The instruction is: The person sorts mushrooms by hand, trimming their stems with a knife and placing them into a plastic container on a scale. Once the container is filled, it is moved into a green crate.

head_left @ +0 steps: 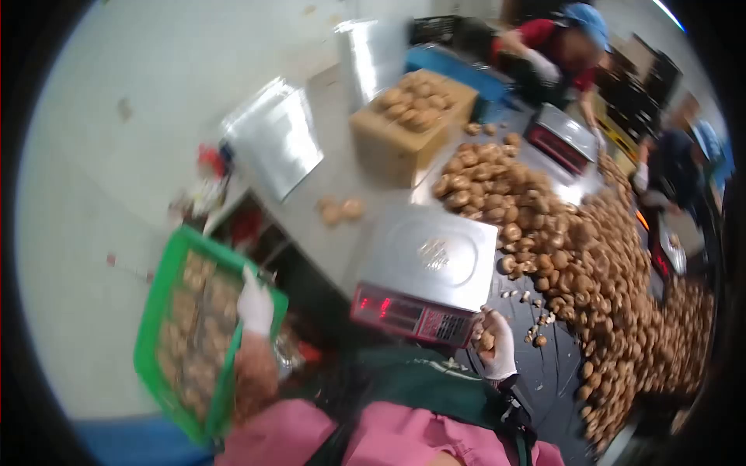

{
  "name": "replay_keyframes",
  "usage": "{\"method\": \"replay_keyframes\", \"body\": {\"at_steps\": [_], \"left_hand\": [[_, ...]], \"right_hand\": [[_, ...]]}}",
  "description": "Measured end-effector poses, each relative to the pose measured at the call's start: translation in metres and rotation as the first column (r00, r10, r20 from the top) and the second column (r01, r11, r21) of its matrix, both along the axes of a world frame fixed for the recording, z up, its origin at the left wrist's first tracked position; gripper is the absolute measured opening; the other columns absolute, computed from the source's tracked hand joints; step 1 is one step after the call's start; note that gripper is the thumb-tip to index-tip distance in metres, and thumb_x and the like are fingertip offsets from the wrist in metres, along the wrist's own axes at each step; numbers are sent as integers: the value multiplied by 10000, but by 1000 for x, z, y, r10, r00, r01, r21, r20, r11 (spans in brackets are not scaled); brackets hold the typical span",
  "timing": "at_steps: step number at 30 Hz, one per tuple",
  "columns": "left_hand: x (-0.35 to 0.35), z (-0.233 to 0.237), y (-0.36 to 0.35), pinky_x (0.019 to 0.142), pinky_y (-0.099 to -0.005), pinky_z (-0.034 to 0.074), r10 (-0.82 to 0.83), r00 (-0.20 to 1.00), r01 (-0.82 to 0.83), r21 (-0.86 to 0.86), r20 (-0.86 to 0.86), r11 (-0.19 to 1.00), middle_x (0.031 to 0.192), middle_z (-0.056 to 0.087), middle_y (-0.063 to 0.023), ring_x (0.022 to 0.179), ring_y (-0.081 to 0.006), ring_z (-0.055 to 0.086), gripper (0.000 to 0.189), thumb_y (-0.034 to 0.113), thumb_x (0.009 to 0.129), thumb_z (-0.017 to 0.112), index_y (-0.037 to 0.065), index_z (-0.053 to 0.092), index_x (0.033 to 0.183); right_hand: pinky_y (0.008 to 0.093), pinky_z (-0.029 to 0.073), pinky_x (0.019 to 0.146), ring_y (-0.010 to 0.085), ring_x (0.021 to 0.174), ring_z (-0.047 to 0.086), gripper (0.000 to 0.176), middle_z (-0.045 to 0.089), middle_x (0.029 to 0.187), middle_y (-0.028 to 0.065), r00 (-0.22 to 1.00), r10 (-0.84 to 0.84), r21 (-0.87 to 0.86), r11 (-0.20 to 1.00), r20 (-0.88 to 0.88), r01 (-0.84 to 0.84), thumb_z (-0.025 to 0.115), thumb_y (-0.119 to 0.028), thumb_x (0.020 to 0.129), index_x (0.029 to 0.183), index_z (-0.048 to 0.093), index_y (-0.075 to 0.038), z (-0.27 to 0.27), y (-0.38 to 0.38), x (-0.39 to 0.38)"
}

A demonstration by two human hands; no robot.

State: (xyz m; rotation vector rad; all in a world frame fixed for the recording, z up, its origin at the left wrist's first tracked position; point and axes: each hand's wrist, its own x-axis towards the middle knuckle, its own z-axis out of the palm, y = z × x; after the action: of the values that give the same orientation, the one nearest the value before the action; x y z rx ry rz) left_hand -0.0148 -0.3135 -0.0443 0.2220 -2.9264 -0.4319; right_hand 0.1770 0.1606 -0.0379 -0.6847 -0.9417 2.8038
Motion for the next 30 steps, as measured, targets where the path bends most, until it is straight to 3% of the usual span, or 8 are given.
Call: {"method": "replay_keyframes", "body": {"at_steps": [4, 5, 11, 15, 18, 21, 22, 30], "left_hand": [[-4, 2, -5, 739, -532, 523, -30, 999, 31, -56, 16, 998, 991, 681, -242, 827, -439, 662, 660, 250, 930, 587, -23, 308, 1462], [-4, 17, 1, 815, -518, 514, 38, 990, -30, -57, 139, 998, 1107, 661, -221, 964, -401, 656, 673, 267, 907, 622, -25, 351, 1448], [-78, 61, 13, 1041, -470, 427, -268, 859, 227, -146, -437, 963, 1318, 574, -207, 1213, -380, 541, 559, 246, 865, 688, -16, 534, 1335], [-186, 132, 43, 1042, -457, 429, -442, 719, 393, -210, -536, 895, 1287, 595, -233, 1197, -392, 551, 457, 192, 894, 643, -34, 569, 1284], [-295, 150, 48, 997, -478, 451, -486, 711, 364, -325, -508, 873, 1228, 606, -223, 1138, -402, 568, 414, 211, 934, 555, -21, 559, 1276], [-374, 148, 46, 904, -485, 516, -343, 939, 275, -539, -26, 796, 1069, 673, -250, 1021, -433, 637, 217, 113, 912, 543, -8, 678, 1032], [-376, 138, 45, 862, -477, 536, -345, 917, 241, -413, -201, 878, 1023, 683, -248, 981, -431, 655, 202, 99, 885, 555, 6, 711, 973], [-396, 133, 33, 848, -492, 523, -357, 920, 275, -382, -163, 882, 954, 674, -269, 953, -443, 654, 170, 91, 807, 638, -20, 676, 929]], "right_hand": [[227, 446, 676, 95, 803, 540, 256, 573, 992, 19, 999, 47, 25, 999, 15, -47, 496, -268, 1051, 1174, 558, -52, 12, -7, 5], [224, 443, 677, 96, 801, 538, 251, 575, 990, 16, 999, 9, 52, 999, 50, -12, 490, -264, 1054, 1176, 558, -56, 20, -11, 5], [223, 468, 636, 107, 764, 564, 232, 592, 957, 18, 997, 3, -8, 1000, 74, -3, 507, -261, 1046, 1158, 560, -66, 14, -5, 13], [236, 480, 616, 118, 706, 565, 243, 618, 917, 40, 992, -79, -11, 997, 100, 81, 552, -259, 1023, 1135, 561, -43, 4, -6, 10], [246, 497, 632, 143, 724, 593, 248, 637, 922, 90, 992, -106, -9, 994, 71, 107, 571, -227, 996, 1126, 573, -16, 11, -11, 7], [261, 512, 635, 148, 736, 603, 285, 649, 944, 109, 977, -201, 33, 980, 77, 199, 557, -233, 998, 1156, 565, 3, 6, -13, 11], [266, 515, 631, 148, 731, 605, 287, 650, 947, 113, 968, -238, 28, 971, 82, 237, 553, -234, 1000, 1159, 564, 5, 9, -15, 14], [245, 508, 577, 127, 678, 606, 278, 648, 906, 83, 914, -380, 30, 924, 144, 380, 543, -261, 1017, 1126, 575, -6, -16, -15, 29]]}}
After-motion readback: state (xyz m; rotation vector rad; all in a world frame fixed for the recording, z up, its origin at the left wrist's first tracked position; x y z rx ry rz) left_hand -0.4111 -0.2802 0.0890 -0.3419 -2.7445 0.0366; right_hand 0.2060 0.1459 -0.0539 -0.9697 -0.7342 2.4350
